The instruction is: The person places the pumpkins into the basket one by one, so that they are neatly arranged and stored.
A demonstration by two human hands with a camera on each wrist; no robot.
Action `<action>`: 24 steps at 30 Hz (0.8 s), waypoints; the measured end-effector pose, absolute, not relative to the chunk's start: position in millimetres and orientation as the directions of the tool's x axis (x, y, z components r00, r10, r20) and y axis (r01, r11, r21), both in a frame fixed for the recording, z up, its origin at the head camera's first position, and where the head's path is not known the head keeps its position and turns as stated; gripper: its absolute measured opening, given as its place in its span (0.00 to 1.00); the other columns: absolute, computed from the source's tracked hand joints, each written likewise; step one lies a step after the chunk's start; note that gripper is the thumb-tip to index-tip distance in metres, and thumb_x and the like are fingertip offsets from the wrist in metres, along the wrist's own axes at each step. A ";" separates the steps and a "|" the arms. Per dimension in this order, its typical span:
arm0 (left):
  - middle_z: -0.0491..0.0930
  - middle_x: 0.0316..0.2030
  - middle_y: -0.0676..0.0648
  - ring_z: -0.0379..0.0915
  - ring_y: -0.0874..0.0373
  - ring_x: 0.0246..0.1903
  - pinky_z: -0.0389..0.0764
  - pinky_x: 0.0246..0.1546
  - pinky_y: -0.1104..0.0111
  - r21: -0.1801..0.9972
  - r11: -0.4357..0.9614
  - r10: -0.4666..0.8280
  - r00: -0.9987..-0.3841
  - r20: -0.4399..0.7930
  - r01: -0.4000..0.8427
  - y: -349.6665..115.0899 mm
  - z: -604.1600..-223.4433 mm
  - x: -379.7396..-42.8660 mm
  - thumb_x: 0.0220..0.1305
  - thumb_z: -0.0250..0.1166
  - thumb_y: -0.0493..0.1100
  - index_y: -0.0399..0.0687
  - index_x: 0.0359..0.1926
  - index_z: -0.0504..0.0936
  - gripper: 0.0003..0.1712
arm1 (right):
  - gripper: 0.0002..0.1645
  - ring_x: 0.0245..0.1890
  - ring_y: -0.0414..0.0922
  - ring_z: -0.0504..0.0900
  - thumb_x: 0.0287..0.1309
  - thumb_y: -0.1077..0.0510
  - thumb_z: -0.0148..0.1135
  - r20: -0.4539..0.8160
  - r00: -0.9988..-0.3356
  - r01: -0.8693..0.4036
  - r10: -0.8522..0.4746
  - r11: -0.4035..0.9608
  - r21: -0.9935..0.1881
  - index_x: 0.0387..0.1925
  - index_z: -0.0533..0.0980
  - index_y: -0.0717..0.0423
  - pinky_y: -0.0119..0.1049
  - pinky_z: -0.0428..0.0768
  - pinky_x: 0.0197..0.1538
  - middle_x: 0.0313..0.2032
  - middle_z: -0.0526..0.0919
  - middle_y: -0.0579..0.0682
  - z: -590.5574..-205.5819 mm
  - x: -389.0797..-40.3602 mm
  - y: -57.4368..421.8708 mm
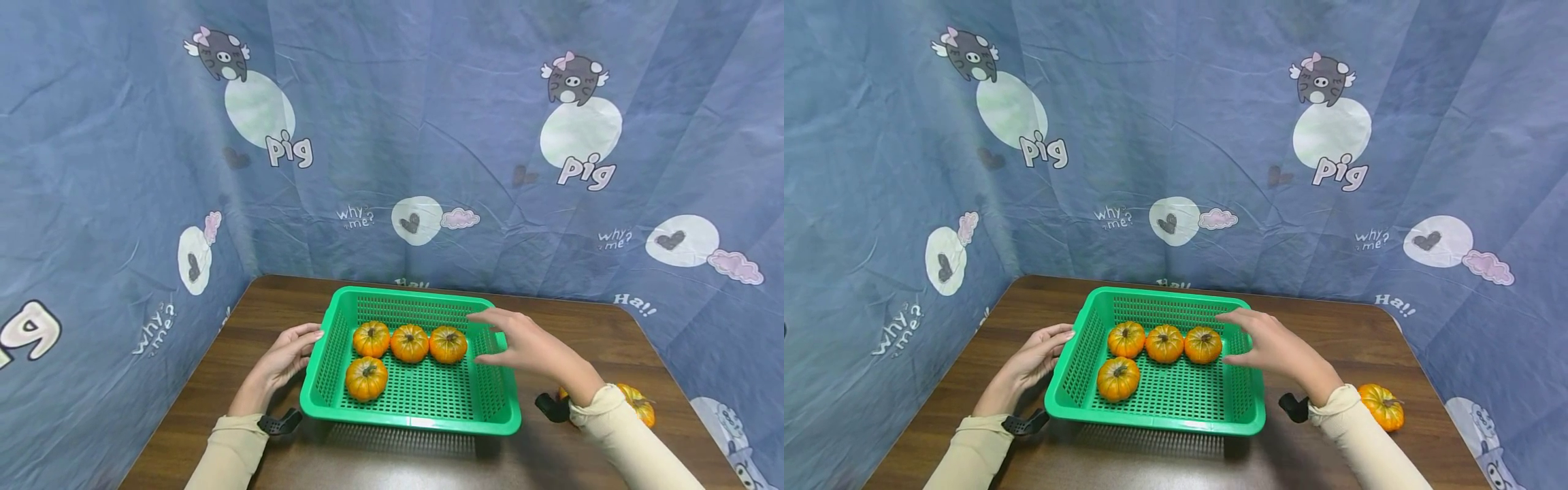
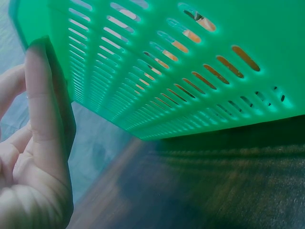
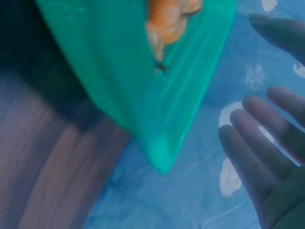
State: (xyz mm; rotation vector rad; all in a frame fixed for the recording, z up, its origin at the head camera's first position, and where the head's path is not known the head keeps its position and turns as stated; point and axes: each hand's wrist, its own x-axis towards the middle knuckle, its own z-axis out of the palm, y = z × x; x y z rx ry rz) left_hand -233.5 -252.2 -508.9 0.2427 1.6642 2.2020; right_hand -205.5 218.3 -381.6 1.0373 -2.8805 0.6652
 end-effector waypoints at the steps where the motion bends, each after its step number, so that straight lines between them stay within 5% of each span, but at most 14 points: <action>1: 0.89 0.44 0.54 0.88 0.64 0.41 0.90 0.40 0.72 0.954 -0.235 0.388 -0.918 -0.085 -0.187 -252.2 -508.9 -233.4 0.81 0.53 0.39 0.49 0.56 0.78 0.11 | 0.42 0.49 0.51 0.87 0.54 0.49 0.80 0.151 -0.788 -0.603 -0.597 0.697 -0.389 0.68 0.75 0.54 0.46 0.88 0.52 0.64 0.81 0.53 -382.5 -204.1 222.6; 8: 0.89 0.43 0.54 0.88 0.64 0.41 0.90 0.40 0.72 0.952 -0.244 0.390 -0.918 -0.077 -0.184 -251.7 -510.0 -233.8 0.81 0.53 0.39 0.49 0.56 0.78 0.11 | 0.42 0.61 0.55 0.82 0.50 0.52 0.83 0.213 -0.800 -0.598 -0.560 0.722 -0.349 0.66 0.76 0.57 0.55 0.85 0.60 0.61 0.83 0.53 -391.2 -194.5 250.7; 24: 0.89 0.43 0.54 0.88 0.65 0.40 0.90 0.40 0.72 0.951 -0.250 0.393 -0.917 -0.070 -0.179 -251.8 -510.9 -234.2 0.81 0.52 0.38 0.51 0.55 0.80 0.11 | 0.40 0.47 0.56 0.88 0.45 0.51 0.85 0.250 -0.855 -0.517 -0.454 0.784 -0.343 0.60 0.79 0.58 0.51 0.89 0.47 0.53 0.87 0.57 -416.6 -168.3 319.8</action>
